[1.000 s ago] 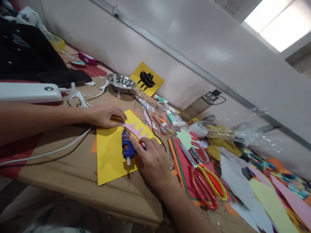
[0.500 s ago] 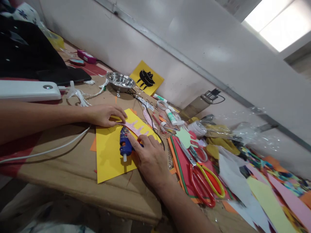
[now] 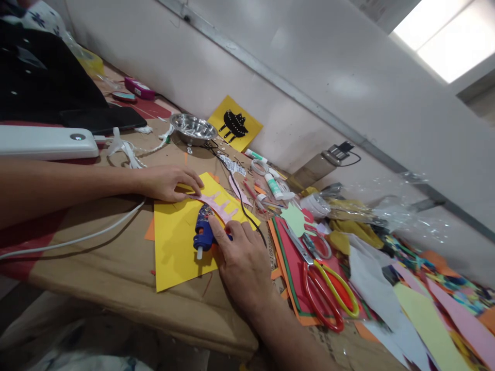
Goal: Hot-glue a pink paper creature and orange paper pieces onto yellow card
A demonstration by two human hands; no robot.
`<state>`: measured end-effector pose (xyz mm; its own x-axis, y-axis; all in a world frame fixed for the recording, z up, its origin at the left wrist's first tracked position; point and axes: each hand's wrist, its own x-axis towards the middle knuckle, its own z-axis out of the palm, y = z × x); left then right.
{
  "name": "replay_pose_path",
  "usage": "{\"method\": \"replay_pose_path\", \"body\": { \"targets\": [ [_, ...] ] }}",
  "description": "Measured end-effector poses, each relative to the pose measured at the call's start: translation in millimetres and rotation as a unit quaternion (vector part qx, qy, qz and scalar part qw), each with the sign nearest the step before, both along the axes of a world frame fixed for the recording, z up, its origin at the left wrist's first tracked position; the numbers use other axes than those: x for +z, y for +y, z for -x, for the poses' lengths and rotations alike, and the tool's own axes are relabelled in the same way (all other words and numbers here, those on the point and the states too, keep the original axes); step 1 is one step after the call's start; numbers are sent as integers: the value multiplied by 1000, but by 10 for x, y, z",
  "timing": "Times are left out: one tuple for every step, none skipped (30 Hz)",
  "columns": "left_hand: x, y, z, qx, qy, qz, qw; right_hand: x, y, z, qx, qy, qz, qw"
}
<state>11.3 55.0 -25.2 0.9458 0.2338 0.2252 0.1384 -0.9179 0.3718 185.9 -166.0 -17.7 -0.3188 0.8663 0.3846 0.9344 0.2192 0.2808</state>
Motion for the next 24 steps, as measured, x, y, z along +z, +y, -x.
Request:
{"method": "replay_pose_path", "body": {
  "targets": [
    [-4,1,-2,1,-2,-1,1000,1,0,8,-4,-2,0,1000],
    [-9,3,-3,0,-5,-2,1000,2,4,16,-8,-3,1,1000],
    [-12,4,-5,0,-8,-2,1000,3,10,24,-13,-4,4,1000],
    [-15,5,-6,-1,-12,-2,1000,4,19,32,-16,-5,8,1000],
    [-17,5,-6,-3,-15,-2,1000,6,30,40,-19,-6,11,1000],
    [-17,4,-6,-4,-17,-2,1000,7,41,48,-20,-8,14,1000],
    [-16,3,-6,-4,-19,-1,1000,9,52,55,-20,-10,15,1000],
    [-14,1,-6,-3,-18,-1,1000,10,63,62,-20,-13,15,1000],
    [-11,-1,-5,-1,-18,0,1000,11,72,67,-21,-16,15,1000],
    [-9,-4,-5,1,-17,1,1000,11,81,72,-20,-19,14,1000],
    [-6,-6,-5,2,-16,2,1000,11,88,76,-19,-22,13,999],
    [-4,-8,-5,3,-16,2,1000,10,95,78,-17,-25,12,999],
    [-3,-10,-6,2,-16,3,1000,9,101,79,-15,-27,10,999],
    [-3,-11,-7,1,-16,3,1000,8,107,79,-12,-27,9,1000],
    [-5,-12,-9,1,-16,3,1000,6,113,77,-10,-27,8,1000],
    [-7,-11,-11,2,-15,4,1000,4,118,75,-8,-26,8,1000],
    [-10,-10,-12,4,-16,4,1000,2,124,71,-6,-24,9,1000],
    [-14,-9,-14,4,-16,4,1000,0,129,67,-5,-23,12,1000],
    [-18,-7,-15,5,-16,4,1000,-1,133,62,-3,-22,14,1000],
    [-21,-5,-16,7,-16,3,1000,-2,137,57,-2,-23,15,1000],
    [-24,-3,-16,7,-15,2,1000,-3,140,53,0,-24,16,1000],
    [-25,-1,-16,7,-13,2,1000,-4,141,49,1,-25,15,1000],
    [-24,0,-15,7,-12,1,1000,-5,141,46,2,-25,12,1000],
    [-22,0,-13,6,-11,1,1000,-5,140,45,4,-24,11,1000]
  ]
}}
